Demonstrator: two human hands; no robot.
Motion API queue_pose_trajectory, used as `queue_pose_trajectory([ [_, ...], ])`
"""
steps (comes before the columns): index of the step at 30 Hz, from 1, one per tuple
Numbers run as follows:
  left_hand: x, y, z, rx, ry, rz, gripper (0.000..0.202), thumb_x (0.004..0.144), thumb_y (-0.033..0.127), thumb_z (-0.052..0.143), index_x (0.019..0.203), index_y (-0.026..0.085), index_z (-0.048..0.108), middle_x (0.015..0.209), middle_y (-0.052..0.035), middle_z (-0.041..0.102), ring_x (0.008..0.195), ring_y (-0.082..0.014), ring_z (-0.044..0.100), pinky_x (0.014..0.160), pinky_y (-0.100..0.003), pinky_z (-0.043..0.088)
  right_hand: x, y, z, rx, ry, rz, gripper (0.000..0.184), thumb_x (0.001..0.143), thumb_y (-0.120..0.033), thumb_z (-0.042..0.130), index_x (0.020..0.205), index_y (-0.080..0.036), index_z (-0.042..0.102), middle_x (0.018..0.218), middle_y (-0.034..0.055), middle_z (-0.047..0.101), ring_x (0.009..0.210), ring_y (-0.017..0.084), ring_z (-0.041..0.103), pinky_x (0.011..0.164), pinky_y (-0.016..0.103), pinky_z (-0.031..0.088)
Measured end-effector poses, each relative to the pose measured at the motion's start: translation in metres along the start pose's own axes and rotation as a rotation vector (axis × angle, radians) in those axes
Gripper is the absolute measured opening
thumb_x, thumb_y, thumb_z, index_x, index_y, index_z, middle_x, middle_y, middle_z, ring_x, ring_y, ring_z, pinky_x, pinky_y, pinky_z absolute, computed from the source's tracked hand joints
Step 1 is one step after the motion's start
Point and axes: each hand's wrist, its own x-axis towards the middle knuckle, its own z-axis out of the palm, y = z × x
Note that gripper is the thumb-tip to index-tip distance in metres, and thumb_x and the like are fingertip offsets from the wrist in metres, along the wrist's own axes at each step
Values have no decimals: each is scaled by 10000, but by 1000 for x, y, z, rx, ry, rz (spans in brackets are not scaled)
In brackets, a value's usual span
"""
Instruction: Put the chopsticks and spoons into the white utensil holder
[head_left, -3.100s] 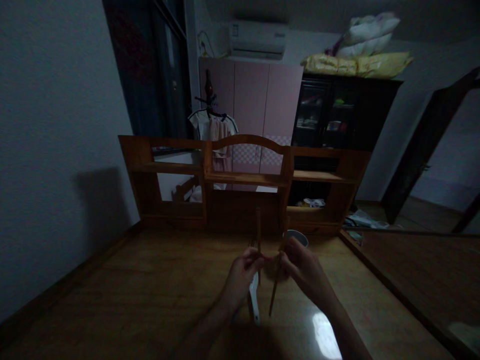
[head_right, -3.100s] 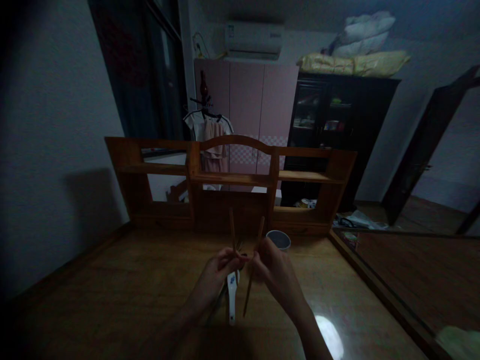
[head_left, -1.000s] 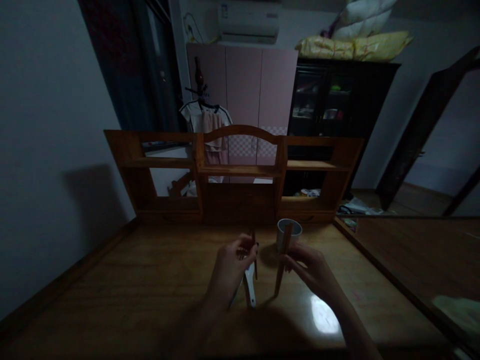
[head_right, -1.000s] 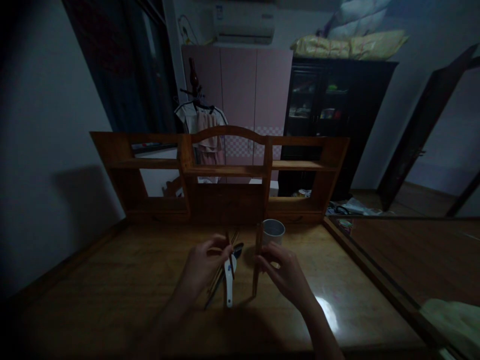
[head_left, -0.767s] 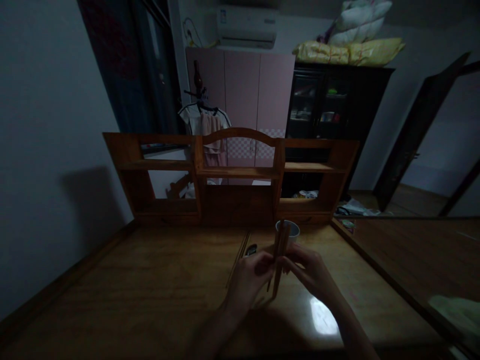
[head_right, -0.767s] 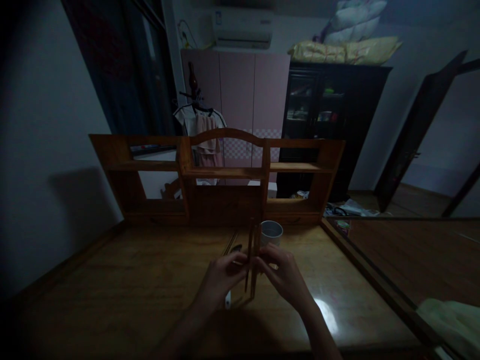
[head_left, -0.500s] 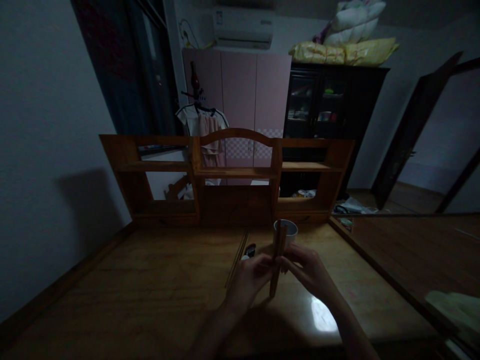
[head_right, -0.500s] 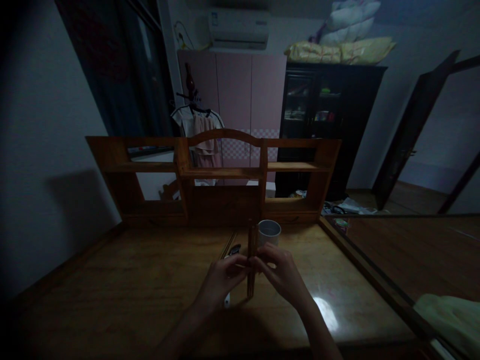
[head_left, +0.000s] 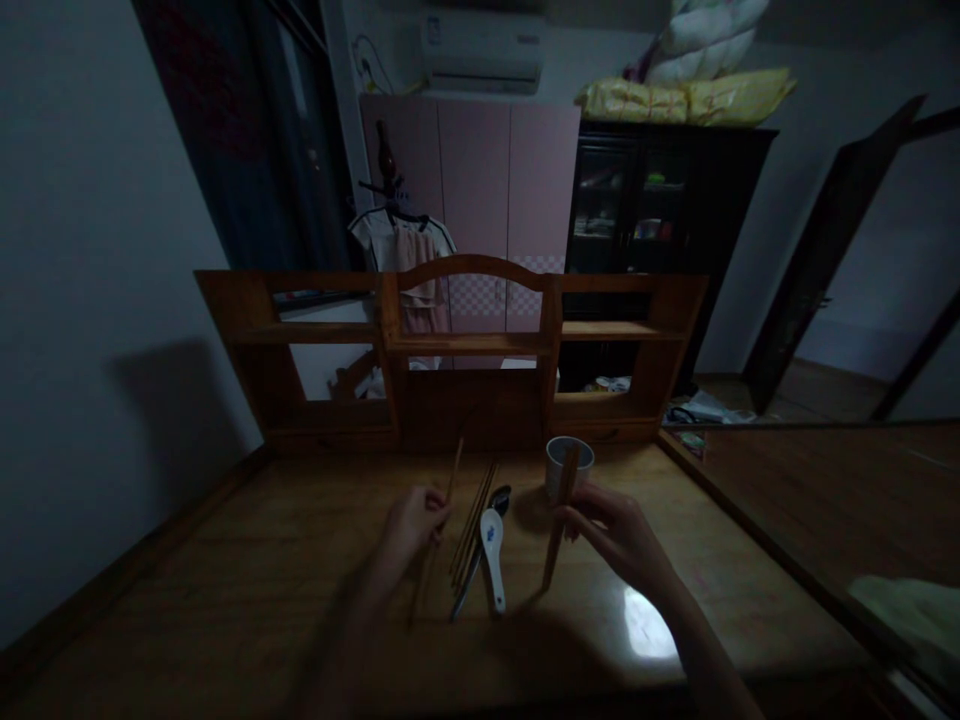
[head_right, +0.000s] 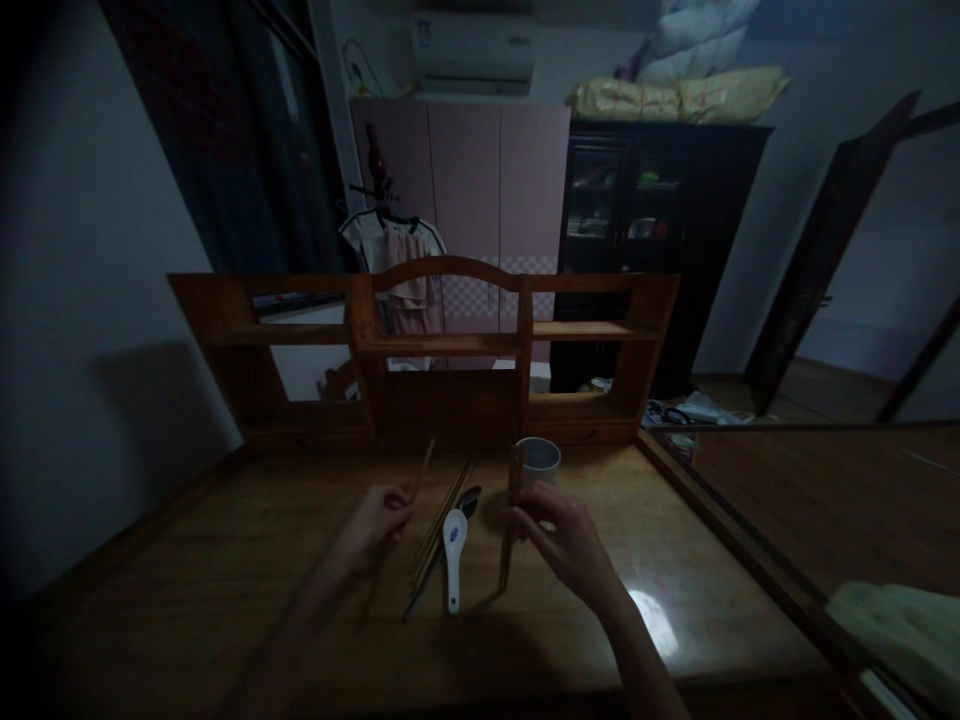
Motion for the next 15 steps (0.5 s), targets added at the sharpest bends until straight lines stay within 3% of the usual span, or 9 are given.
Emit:
queue_pose_trajectory([
  [2, 2, -17, 0, 88, -53, -50, 122, 697, 193, 653, 681, 168, 535, 516, 35, 590, 384, -127, 571, 372, -197, 394, 0, 1, 0, -2, 9, -1, 230, 927, -376, 537, 862, -179, 637, 757, 25, 612, 686, 154, 624, 590, 250, 517],
  [5, -6, -22, 5, 214, -82, -46, 132, 695, 215, 658, 665, 182, 534, 493, 45, 581, 393, -129, 567, 394, -198, 367, 2, 1, 2, 17, 10, -4, 222, 928, -372, 535, 871, -180, 633, 779, 32, 615, 701, 157, 626, 599, 255, 526],
  [11, 3, 11, 16, 441, 50, 140, 227, 837, 390, 546, 793, 183, 627, 845, -74, 688, 846, -212, 633, 679, -273, 410, 3, -2, 5, -15, -5, -3, 221, 931, -352, 535, 853, -178, 647, 788, 33, 611, 704, 156, 614, 599, 259, 510],
  [15, 25, 29, 37, 520, 12, 245, 245, 877, 390, 530, 904, 169, 632, 950, -58, 680, 924, -188, 615, 773, -292, 442, 3, -4, 5, -35, -1, -4, 217, 931, -348, 538, 863, -179, 656, 780, 29, 600, 684, 151, 599, 594, 264, 501],
])
